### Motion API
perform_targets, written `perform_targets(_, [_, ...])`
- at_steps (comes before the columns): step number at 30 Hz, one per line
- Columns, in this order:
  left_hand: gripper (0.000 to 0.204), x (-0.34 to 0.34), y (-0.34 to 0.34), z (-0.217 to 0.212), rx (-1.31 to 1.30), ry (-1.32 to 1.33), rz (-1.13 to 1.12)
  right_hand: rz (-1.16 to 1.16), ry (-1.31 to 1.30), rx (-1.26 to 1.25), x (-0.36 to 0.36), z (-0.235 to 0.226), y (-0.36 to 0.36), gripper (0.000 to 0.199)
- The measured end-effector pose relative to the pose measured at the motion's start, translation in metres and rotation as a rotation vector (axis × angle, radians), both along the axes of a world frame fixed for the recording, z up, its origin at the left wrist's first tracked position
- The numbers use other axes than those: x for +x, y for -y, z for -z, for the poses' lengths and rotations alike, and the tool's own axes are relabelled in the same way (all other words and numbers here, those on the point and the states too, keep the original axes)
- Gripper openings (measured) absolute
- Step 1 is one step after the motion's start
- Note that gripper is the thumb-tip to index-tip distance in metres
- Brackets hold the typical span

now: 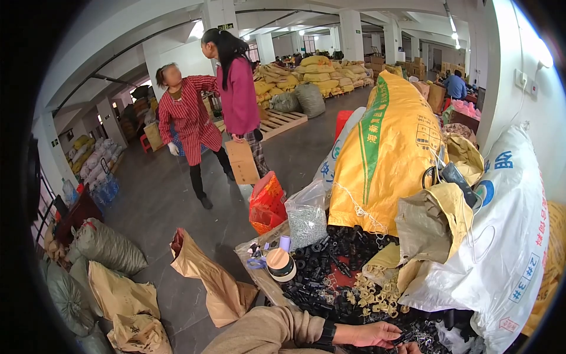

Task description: The person assembles components by hand, picking up a black plastic housing and inserting a small beige clip and a metal ring into it. They press the pieces together before setting the completed assembly back down and repeating the process.

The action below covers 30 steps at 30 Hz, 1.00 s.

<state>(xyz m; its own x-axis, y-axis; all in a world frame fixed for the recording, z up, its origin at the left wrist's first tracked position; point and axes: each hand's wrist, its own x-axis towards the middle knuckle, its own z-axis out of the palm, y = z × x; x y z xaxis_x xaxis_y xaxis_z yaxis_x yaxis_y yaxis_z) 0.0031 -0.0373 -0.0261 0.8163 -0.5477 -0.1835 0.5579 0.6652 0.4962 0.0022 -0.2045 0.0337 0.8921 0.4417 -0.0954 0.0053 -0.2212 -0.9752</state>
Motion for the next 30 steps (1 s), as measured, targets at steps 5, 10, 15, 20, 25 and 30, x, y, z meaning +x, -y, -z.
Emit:
perform_targets(5, [0.017,-0.001,0.000,-0.001,0.007,0.009,-0.019,0.015,-0.054,0.067,0.001,0.006,0.000,0.012])
perform_targets(10, [0.016,-0.003,0.001,0.001,0.021,-0.007,-0.021,0.033,-0.118,0.079,-0.001,0.007,0.002,0.011])
perform_targets(15, [0.014,-0.002,0.000,0.003,0.051,-0.039,-0.037,0.035,-0.148,0.069,-0.004,-0.004,-0.002,0.012])
perform_targets(20, [0.014,-0.001,-0.001,0.004,0.065,-0.043,-0.022,0.020,-0.170,0.078,-0.005,-0.010,-0.003,0.012])
perform_targets(25, [0.015,-0.002,-0.002,0.001,0.097,-0.055,-0.010,-0.015,-0.111,0.008,-0.006,-0.019,-0.006,0.013])
perform_targets(30, [0.016,0.000,-0.003,0.001,0.105,-0.044,0.009,-0.059,-0.037,-0.060,-0.003,-0.009,-0.002,0.014])
